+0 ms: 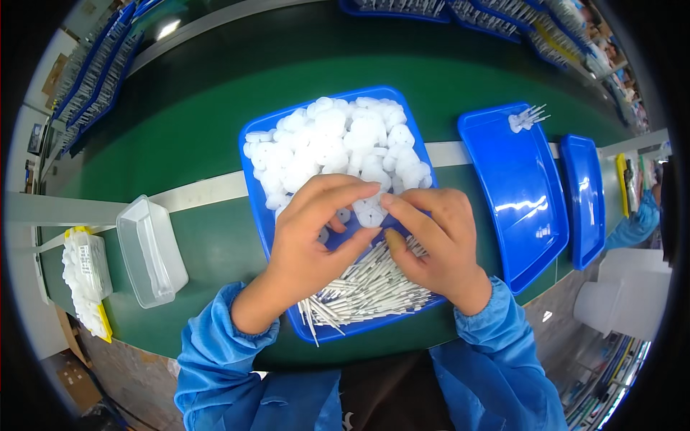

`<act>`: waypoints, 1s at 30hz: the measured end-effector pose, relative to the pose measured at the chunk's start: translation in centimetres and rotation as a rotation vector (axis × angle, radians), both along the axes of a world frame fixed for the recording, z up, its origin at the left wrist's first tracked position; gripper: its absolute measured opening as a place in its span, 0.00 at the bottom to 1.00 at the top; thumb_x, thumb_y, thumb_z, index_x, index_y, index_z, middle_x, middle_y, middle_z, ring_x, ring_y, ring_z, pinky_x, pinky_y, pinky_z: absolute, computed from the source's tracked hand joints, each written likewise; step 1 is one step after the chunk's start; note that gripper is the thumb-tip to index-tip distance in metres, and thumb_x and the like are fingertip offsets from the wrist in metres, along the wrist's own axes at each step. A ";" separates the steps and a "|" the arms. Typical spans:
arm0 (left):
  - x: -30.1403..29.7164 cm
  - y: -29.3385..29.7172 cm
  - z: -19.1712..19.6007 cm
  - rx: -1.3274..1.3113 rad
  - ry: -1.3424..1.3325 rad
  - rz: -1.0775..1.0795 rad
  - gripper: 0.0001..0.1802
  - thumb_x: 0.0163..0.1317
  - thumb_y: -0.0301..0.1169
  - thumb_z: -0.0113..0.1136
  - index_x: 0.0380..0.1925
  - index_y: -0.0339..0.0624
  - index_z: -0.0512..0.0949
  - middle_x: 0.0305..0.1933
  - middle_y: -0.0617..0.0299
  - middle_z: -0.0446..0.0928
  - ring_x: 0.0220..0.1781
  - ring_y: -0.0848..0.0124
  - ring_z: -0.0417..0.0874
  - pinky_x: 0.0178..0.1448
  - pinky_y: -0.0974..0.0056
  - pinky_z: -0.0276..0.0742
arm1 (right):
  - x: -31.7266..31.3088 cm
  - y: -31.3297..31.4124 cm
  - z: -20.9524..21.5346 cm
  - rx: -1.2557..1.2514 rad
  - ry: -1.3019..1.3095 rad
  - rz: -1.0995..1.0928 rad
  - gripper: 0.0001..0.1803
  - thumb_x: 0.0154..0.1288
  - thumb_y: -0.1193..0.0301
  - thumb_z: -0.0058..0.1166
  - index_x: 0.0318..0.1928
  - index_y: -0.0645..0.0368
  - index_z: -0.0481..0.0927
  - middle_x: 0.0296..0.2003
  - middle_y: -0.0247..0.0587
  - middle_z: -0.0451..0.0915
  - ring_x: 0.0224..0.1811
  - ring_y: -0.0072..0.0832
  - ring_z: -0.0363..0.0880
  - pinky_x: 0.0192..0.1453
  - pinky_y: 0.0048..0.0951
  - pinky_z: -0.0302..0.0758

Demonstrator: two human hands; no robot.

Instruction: The person inserts metal rods into white plastic caps to assemble cotton swabs. They pick up a cap from a blue tray, insert a rod, and place the finished item into a separate tray. The process is repeated continuously throughout the clip.

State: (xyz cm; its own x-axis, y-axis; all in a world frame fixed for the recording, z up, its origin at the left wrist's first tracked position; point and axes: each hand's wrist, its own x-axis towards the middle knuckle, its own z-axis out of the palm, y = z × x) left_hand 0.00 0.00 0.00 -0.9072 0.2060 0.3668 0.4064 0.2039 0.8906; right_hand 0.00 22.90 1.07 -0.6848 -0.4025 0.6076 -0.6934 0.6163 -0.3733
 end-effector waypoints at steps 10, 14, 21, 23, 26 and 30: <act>0.3 -0.3 0.2 -0.018 0.001 0.020 0.32 0.58 0.16 0.79 0.65 0.46 0.88 0.63 0.57 0.85 0.51 0.68 0.88 0.41 0.68 0.84 | 0.7 0.4 -0.5 -0.034 -0.001 0.039 0.31 0.51 0.81 0.72 0.59 0.49 0.92 0.49 0.33 0.88 0.46 0.34 0.87 0.56 0.41 0.79; 0.2 -0.1 0.2 -0.008 -0.001 -0.014 0.32 0.59 0.14 0.77 0.65 0.45 0.88 0.63 0.56 0.85 0.53 0.66 0.88 0.42 0.68 0.85 | 0.6 0.4 0.2 0.032 0.012 0.053 0.32 0.52 0.81 0.71 0.60 0.48 0.92 0.51 0.34 0.88 0.49 0.36 0.87 0.58 0.43 0.79; 0.0 -0.4 0.1 0.004 -0.037 -0.119 0.31 0.61 0.13 0.75 0.66 0.40 0.87 0.67 0.52 0.81 0.59 0.68 0.87 0.47 0.69 0.87 | 1.1 0.8 1.0 0.045 -0.088 -0.066 0.30 0.53 0.79 0.73 0.60 0.52 0.90 0.54 0.38 0.87 0.53 0.39 0.86 0.59 0.45 0.78; 0.1 -0.3 0.6 0.022 -0.078 -0.115 0.27 0.65 0.16 0.74 0.66 0.39 0.87 0.67 0.52 0.81 0.59 0.67 0.86 0.49 0.68 0.87 | 1.8 1.8 1.5 0.070 -0.059 -0.123 0.29 0.53 0.79 0.73 0.59 0.53 0.90 0.53 0.38 0.87 0.52 0.39 0.86 0.60 0.44 0.78; -0.5 -1.2 -0.8 0.005 0.007 -0.180 0.21 0.71 0.21 0.71 0.64 0.37 0.89 0.69 0.53 0.79 0.61 0.67 0.85 0.53 0.66 0.86 | 3.1 3.8 1.5 0.191 -0.130 0.030 0.24 0.56 0.76 0.75 0.55 0.53 0.91 0.54 0.37 0.88 0.54 0.37 0.86 0.60 0.43 0.79; -0.5 -0.7 0.3 0.037 -0.109 -0.162 0.16 0.75 0.24 0.69 0.61 0.37 0.90 0.63 0.53 0.84 0.56 0.68 0.87 0.54 0.66 0.85 | 5.9 4.0 -0.9 0.142 -0.201 0.073 0.20 0.59 0.74 0.75 0.54 0.51 0.91 0.56 0.36 0.88 0.54 0.37 0.87 0.60 0.45 0.80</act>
